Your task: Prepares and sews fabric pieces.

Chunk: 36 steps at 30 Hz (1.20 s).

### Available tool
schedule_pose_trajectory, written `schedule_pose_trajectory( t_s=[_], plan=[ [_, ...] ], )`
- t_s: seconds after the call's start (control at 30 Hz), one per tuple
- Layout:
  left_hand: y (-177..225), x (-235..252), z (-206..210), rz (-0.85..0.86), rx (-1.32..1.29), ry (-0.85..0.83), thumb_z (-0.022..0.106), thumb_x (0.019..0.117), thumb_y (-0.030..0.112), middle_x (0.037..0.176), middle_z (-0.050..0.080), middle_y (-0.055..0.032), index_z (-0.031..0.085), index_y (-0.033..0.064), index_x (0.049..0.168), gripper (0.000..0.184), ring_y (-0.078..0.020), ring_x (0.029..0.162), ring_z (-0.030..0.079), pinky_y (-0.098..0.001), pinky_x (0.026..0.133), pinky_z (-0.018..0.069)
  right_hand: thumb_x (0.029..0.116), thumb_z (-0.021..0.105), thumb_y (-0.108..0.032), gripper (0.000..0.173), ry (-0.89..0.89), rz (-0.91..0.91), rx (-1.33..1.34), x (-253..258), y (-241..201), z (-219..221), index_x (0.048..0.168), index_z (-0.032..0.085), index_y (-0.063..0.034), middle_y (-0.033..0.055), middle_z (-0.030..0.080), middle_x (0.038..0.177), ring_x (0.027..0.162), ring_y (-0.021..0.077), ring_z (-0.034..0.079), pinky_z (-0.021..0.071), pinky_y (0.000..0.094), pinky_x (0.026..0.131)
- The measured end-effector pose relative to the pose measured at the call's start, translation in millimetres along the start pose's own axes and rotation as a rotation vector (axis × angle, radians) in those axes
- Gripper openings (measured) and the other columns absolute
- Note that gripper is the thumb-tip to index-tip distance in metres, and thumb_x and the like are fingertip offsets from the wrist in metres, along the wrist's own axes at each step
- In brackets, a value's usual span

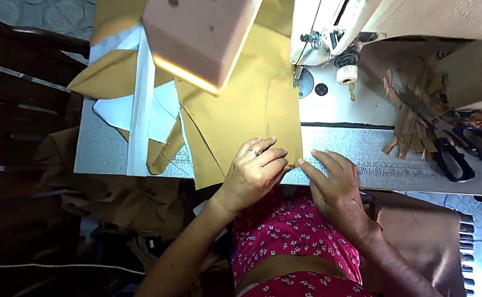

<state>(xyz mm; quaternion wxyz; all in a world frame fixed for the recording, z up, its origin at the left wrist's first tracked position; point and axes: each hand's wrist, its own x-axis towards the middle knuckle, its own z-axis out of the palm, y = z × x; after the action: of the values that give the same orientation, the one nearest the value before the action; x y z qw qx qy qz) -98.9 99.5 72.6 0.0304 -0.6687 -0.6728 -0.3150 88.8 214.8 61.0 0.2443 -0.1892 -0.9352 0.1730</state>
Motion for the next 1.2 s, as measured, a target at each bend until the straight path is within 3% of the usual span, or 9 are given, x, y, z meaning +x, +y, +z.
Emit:
schedule_pose_trajectory(
  t_s=[0.4, 0.6, 0.7, 0.77, 0.9, 0.97, 1.07, 1.2],
  plan=[
    [13, 2, 13, 0.020, 0.031, 0.033, 0.063, 0.0978, 0.013, 0.105, 0.078, -0.0101, 0.079, 0.0061, 0.094, 0.017, -0.0295, 0.115, 0.070, -0.0533, 0.110, 0.0438, 0.0942, 0.055, -0.011, 0.029, 0.036, 0.018, -0.051, -8, -4, 1, 0.109, 0.080, -0.0171, 0.0156, 0.072, 0.119, 0.114, 0.0367, 0.063, 0.0449, 0.0510, 0.094],
    [15, 1, 14, 0.011, 0.064, 0.033, 0.064, 0.0985, 0.015, 0.107, 0.078, -0.0093, 0.079, 0.0081, 0.096, 0.017, -0.0295, 0.117, 0.069, -0.0544, 0.111, 0.0424, 0.0948, 0.055, -0.012, 0.030, -0.011, 0.002, -0.035, -7, -2, -4, 0.112, 0.079, -0.0178, 0.0163, 0.071, 0.121, 0.116, 0.0378, 0.063, 0.0451, 0.0520, 0.094],
    [17, 2, 12, -0.001, 0.086, -0.005, 0.062, 0.1005, 0.025, 0.109, 0.078, -0.0091, 0.080, 0.0089, 0.098, 0.024, -0.0315, 0.119, 0.068, -0.0579, 0.112, 0.0409, 0.0953, 0.054, -0.011, 0.028, 0.015, 0.001, 0.001, -1, 2, -9, 0.108, 0.079, -0.0140, 0.0136, 0.074, 0.117, 0.112, 0.0335, 0.066, 0.0464, 0.0495, 0.092],
    [19, 4, 8, -0.024, 0.064, -0.047, 0.058, 0.1003, 0.029, 0.111, 0.077, -0.0087, 0.081, 0.0095, 0.100, 0.030, -0.0348, 0.124, 0.065, -0.0616, 0.114, 0.0360, 0.0952, 0.053, -0.008, 0.030, 0.014, -0.008, 0.011, 5, 5, -10, 0.113, 0.077, -0.0120, 0.0131, 0.074, 0.111, 0.105, 0.0319, 0.067, 0.0472, 0.0481, 0.088],
    [16, 16, 1, -0.139, -0.050, -0.051, 0.054, 0.0981, 0.026, 0.107, 0.078, -0.0018, 0.082, 0.0151, 0.089, 0.031, -0.0352, 0.131, 0.060, -0.0718, 0.115, 0.0231, 0.0913, 0.055, -0.008, 0.036, -0.027, -0.053, -0.037, 14, 9, -8, 0.113, 0.079, -0.0219, 0.0123, 0.073, 0.103, 0.093, 0.0334, 0.068, 0.0506, 0.0493, 0.078],
    [9, 19, 1, -0.218, -0.045, -0.006, 0.055, 0.0988, 0.030, 0.118, 0.076, -0.0008, 0.083, 0.0178, 0.097, 0.030, -0.0382, 0.137, 0.053, -0.0769, 0.114, 0.0168, 0.0918, 0.055, -0.009, 0.035, -0.015, -0.074, -0.059, 15, 10, -8, 0.112, 0.080, -0.0234, 0.0127, 0.073, 0.102, 0.091, 0.0337, 0.068, 0.0511, 0.0481, 0.077],
    [-3, 18, 0, -0.332, 0.053, -0.095, 0.053, 0.0983, 0.052, 0.152, 0.055, -0.0021, 0.077, 0.0305, 0.123, 0.040, -0.0513, 0.148, 0.031, -0.0883, 0.105, 0.0028, 0.0920, 0.054, -0.011, 0.034, 0.011, -0.093, -0.085, 15, 10, -6, 0.111, 0.079, -0.0243, 0.0123, 0.071, 0.099, 0.090, 0.0326, 0.067, 0.0497, 0.0464, 0.076],
    [-13, 14, 2, -0.356, 0.044, -0.154, 0.054, 0.0967, 0.055, 0.156, 0.050, -0.0040, 0.073, 0.0350, 0.129, 0.043, -0.0528, 0.148, 0.030, -0.0901, 0.102, 0.0026, 0.0923, 0.053, -0.012, 0.034, 0.021, -0.097, -0.093, 19, 12, -5, 0.109, 0.079, -0.0239, 0.0121, 0.071, 0.098, 0.090, 0.0319, 0.066, 0.0487, 0.0451, 0.077]
  ],
)
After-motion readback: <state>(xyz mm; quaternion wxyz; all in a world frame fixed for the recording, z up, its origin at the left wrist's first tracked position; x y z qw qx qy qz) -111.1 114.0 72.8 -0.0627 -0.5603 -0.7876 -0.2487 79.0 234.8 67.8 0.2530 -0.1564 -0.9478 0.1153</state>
